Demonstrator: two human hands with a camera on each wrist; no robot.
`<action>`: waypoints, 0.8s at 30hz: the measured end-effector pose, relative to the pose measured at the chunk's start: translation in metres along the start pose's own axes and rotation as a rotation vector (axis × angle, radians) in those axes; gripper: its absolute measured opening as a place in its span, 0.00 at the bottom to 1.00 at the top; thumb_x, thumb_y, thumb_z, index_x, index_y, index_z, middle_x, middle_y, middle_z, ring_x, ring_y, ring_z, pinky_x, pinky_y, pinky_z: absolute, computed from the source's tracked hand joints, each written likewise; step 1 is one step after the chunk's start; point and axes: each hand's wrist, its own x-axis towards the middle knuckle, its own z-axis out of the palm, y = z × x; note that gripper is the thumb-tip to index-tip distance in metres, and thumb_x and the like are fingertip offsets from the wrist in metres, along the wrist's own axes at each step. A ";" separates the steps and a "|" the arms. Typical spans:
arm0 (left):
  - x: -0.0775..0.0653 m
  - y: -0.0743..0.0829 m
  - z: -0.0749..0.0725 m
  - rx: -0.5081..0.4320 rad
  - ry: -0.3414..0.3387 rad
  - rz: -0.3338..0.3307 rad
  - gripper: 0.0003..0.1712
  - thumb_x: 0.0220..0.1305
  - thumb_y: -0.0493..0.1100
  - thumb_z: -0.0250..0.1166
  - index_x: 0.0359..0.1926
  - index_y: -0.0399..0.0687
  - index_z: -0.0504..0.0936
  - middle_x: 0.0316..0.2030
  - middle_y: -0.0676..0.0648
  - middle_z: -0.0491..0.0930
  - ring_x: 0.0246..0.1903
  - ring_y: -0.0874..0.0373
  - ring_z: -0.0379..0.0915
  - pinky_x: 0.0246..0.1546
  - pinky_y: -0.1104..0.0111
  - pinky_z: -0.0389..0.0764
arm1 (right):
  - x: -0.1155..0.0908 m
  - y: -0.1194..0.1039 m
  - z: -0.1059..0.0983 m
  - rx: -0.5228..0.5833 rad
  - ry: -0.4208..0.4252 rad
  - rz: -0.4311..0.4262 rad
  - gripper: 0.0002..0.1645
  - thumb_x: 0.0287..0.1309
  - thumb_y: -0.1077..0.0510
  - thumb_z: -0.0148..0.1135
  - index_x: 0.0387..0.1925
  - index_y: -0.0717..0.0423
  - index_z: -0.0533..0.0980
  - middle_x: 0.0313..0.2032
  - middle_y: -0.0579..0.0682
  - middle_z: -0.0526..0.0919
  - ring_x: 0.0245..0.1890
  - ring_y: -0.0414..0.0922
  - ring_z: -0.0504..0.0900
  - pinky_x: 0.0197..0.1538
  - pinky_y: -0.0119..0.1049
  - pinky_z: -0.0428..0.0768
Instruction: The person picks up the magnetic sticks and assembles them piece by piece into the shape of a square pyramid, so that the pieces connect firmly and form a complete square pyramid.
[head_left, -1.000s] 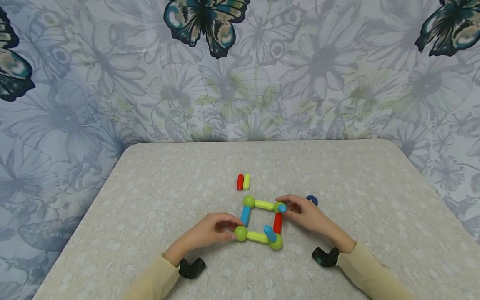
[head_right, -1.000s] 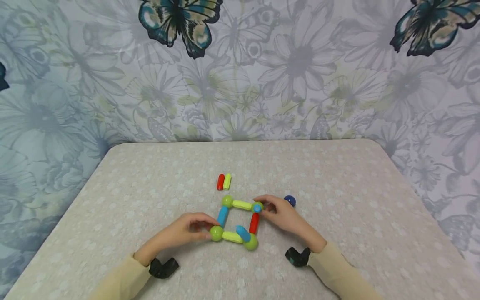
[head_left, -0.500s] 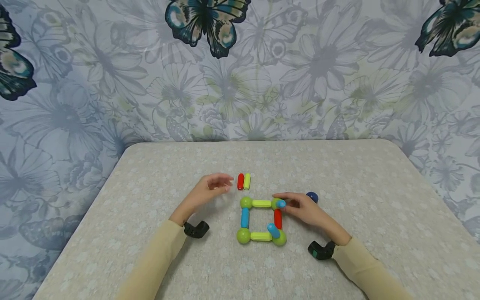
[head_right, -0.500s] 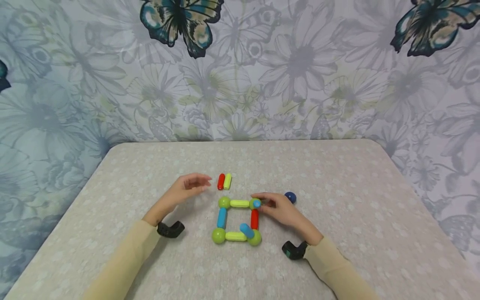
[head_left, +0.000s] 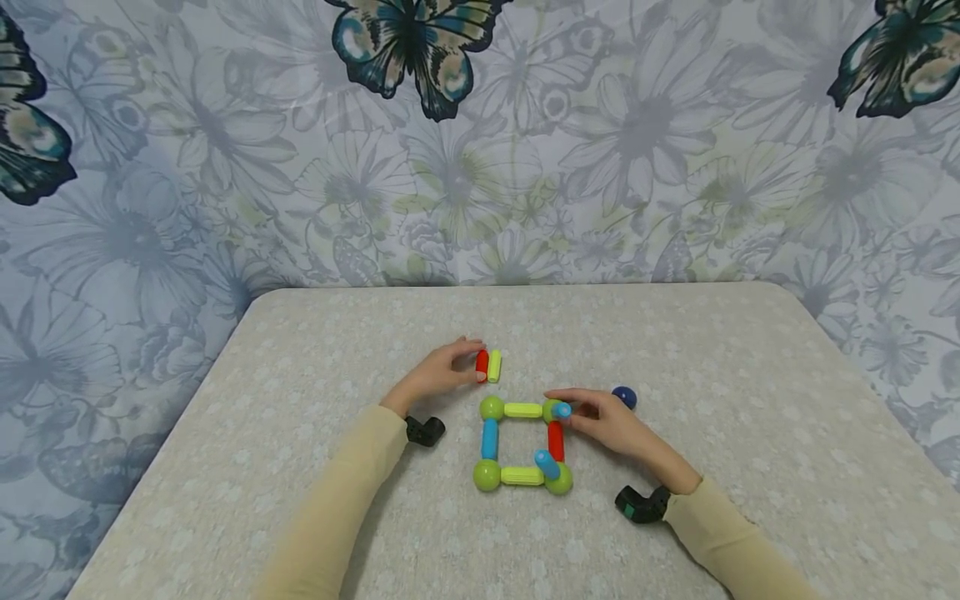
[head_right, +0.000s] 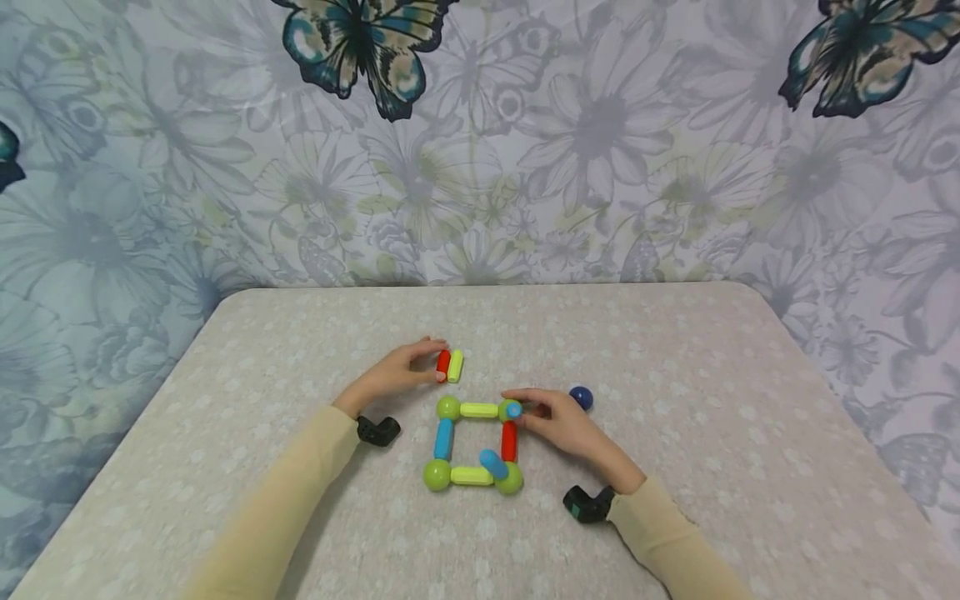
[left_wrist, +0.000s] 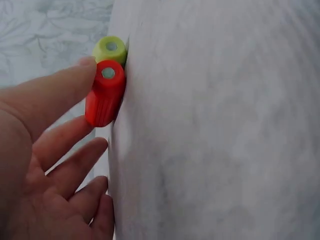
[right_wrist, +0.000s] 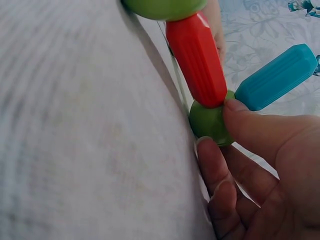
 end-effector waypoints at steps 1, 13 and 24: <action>0.000 0.001 0.001 0.011 0.007 0.001 0.31 0.60 0.41 0.67 0.63 0.40 0.70 0.64 0.40 0.63 0.67 0.46 0.45 0.65 0.55 0.48 | 0.000 -0.001 0.000 0.000 -0.001 0.005 0.21 0.63 0.65 0.57 0.58 0.60 0.73 0.46 0.50 0.80 0.30 0.44 0.74 0.33 0.33 0.74; -0.012 0.005 0.010 -0.083 0.204 -0.071 0.24 0.56 0.36 0.69 0.54 0.49 0.75 0.44 0.45 0.78 0.45 0.51 0.74 0.42 0.59 0.76 | -0.001 0.002 0.000 0.002 -0.002 0.016 0.22 0.63 0.61 0.58 0.59 0.52 0.74 0.45 0.45 0.80 0.29 0.42 0.74 0.32 0.33 0.74; -0.068 0.032 0.016 -0.483 0.058 -0.011 0.23 0.60 0.36 0.65 0.56 0.33 0.74 0.46 0.40 0.79 0.43 0.49 0.76 0.44 0.61 0.77 | -0.001 0.003 0.000 0.015 -0.006 0.008 0.22 0.63 0.61 0.58 0.59 0.54 0.73 0.44 0.46 0.80 0.30 0.43 0.75 0.33 0.33 0.75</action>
